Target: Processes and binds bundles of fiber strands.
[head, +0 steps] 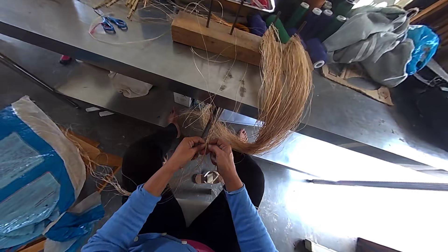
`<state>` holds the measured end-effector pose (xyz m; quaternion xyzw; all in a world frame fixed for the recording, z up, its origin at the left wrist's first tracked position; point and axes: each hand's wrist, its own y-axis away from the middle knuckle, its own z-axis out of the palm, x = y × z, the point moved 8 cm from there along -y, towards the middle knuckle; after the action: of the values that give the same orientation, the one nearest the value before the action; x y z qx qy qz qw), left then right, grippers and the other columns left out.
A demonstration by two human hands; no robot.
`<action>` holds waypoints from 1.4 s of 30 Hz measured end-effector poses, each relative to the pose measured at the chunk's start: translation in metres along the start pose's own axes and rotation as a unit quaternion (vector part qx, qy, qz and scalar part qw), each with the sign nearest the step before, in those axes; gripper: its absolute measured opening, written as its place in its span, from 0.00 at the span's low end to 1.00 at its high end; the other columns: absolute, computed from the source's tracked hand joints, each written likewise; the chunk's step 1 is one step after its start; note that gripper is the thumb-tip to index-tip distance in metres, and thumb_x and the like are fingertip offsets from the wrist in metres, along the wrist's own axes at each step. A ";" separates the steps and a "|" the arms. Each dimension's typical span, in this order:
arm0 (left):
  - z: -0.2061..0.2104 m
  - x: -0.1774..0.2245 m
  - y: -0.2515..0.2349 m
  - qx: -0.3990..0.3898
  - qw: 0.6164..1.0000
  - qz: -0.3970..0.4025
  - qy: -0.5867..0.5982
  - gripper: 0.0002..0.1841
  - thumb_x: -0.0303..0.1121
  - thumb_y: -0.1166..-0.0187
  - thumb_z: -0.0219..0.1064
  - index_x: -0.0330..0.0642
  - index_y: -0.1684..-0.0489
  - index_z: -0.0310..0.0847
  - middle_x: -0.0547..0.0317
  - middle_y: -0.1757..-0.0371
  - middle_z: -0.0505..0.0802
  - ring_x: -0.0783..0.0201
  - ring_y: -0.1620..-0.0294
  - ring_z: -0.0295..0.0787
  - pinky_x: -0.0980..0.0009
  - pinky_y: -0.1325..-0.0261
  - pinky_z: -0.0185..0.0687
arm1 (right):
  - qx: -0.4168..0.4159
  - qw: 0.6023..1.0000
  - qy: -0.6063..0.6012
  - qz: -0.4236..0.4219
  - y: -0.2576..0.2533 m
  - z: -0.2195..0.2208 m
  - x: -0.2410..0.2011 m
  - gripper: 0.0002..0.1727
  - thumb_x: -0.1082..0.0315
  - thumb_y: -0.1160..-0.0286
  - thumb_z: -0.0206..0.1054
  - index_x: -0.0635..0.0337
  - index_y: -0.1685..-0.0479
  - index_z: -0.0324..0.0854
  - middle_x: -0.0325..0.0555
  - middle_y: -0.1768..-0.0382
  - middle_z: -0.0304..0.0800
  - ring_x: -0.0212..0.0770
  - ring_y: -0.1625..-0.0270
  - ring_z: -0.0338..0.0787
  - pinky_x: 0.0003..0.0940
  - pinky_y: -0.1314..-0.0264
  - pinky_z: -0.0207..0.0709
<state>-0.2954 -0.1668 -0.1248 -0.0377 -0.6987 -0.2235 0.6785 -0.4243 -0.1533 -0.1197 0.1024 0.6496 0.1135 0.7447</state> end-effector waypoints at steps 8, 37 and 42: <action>-0.003 0.004 0.003 0.046 0.998 0.013 -0.046 0.06 0.26 0.18 0.68 0.33 0.52 0.86 0.67 0.70 0.88 0.81 0.76 0.75 0.84 0.71 0.70 | -0.005 0.997 0.070 -0.011 0.002 -0.002 -0.007 0.13 0.82 0.31 0.73 0.72 0.49 0.81 0.41 0.72 0.93 0.22 0.76 0.85 0.17 0.74 0.74; 0.003 0.015 -0.002 0.064 0.974 0.068 -0.208 0.13 0.34 0.13 0.64 0.35 0.60 0.90 0.62 0.67 0.88 0.78 0.67 0.77 0.77 0.56 0.73 | 0.021 0.981 0.188 -0.051 0.003 -0.013 -0.020 0.07 0.81 0.30 0.71 0.73 0.55 0.86 0.45 0.71 0.92 0.28 0.71 0.91 0.25 0.59 0.87; 0.003 0.013 -0.003 0.051 0.981 0.055 -0.181 0.10 0.33 0.16 0.67 0.36 0.57 0.91 0.62 0.63 0.91 0.79 0.64 0.81 0.77 0.53 0.76 | 0.024 0.981 0.191 -0.037 0.005 -0.015 -0.019 0.14 0.81 0.29 0.71 0.74 0.45 0.80 0.45 0.71 0.91 0.30 0.71 0.91 0.27 0.58 0.87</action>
<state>-0.3002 -0.1714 -0.1132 -0.0810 -0.8174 -0.1392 0.5531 -0.4418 -0.1541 -0.1023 0.0725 0.7860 0.0877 0.6076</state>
